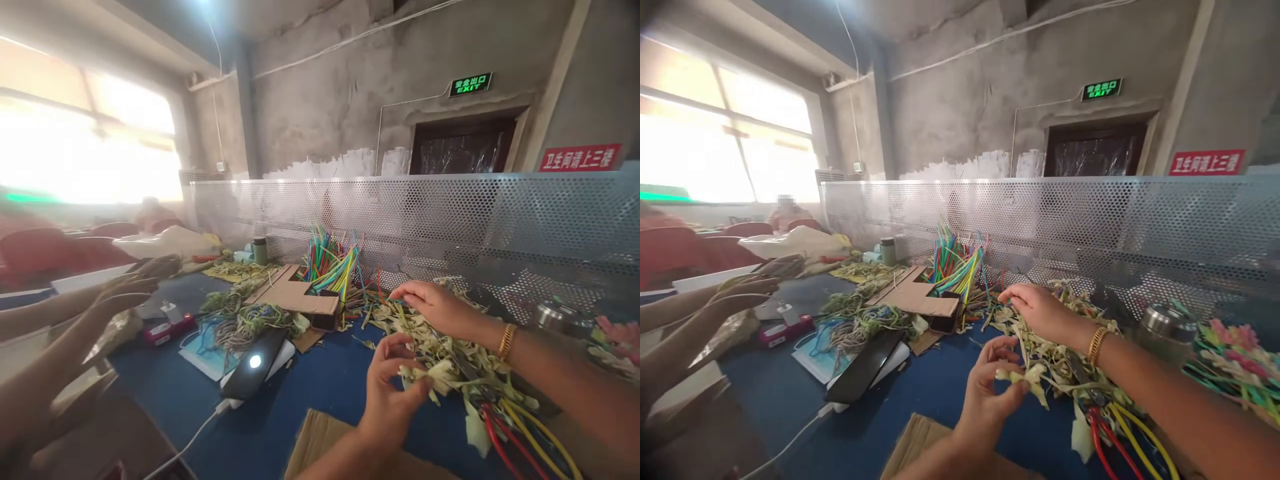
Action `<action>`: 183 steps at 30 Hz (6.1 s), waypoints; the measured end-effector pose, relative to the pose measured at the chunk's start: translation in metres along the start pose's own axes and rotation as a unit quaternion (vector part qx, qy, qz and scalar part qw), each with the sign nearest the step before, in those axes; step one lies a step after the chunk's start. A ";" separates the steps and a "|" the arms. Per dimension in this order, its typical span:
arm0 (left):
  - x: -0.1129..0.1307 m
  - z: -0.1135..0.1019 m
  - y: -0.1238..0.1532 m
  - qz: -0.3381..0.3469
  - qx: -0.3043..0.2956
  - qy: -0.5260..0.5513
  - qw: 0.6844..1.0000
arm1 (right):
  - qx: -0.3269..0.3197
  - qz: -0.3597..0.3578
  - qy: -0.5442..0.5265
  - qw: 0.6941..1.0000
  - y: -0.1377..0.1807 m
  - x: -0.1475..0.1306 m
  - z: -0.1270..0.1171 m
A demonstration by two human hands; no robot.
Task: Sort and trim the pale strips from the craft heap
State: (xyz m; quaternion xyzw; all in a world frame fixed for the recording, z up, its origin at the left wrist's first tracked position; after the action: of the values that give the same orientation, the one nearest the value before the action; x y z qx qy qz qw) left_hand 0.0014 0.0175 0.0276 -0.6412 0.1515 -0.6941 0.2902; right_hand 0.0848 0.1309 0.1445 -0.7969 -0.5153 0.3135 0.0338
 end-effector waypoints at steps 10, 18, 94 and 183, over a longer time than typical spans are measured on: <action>-0.002 -0.016 -0.010 -0.113 0.067 0.189 0.973 | 0.029 0.125 -0.180 0.975 0.030 0.008 0.042; -0.003 -0.026 -0.018 -0.173 0.156 0.326 0.916 | -0.060 0.123 -0.075 0.988 0.030 -0.011 0.023; -0.015 -0.036 -0.022 -0.180 0.083 0.169 0.966 | -0.053 0.083 -0.128 0.987 0.044 0.006 0.047; -0.004 -0.043 -0.019 -0.123 0.235 0.007 0.964 | 0.157 0.058 0.114 0.979 0.087 0.018 0.012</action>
State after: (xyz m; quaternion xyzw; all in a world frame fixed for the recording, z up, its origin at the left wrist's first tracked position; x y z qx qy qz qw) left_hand -0.0446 0.0281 0.0298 -0.5637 -0.0942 -0.7449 0.3441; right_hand 0.1528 0.1017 0.0936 -0.8406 -0.4055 0.2990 0.1989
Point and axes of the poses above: each hand's wrist, its own y-axis away from the middle knuckle, its own z-axis out of the palm, x = y × z, the point moved 3 cm from there along -y, towards the middle knuckle, and after that the axes turned 6 degrees about -x, right-handed, at the moved point
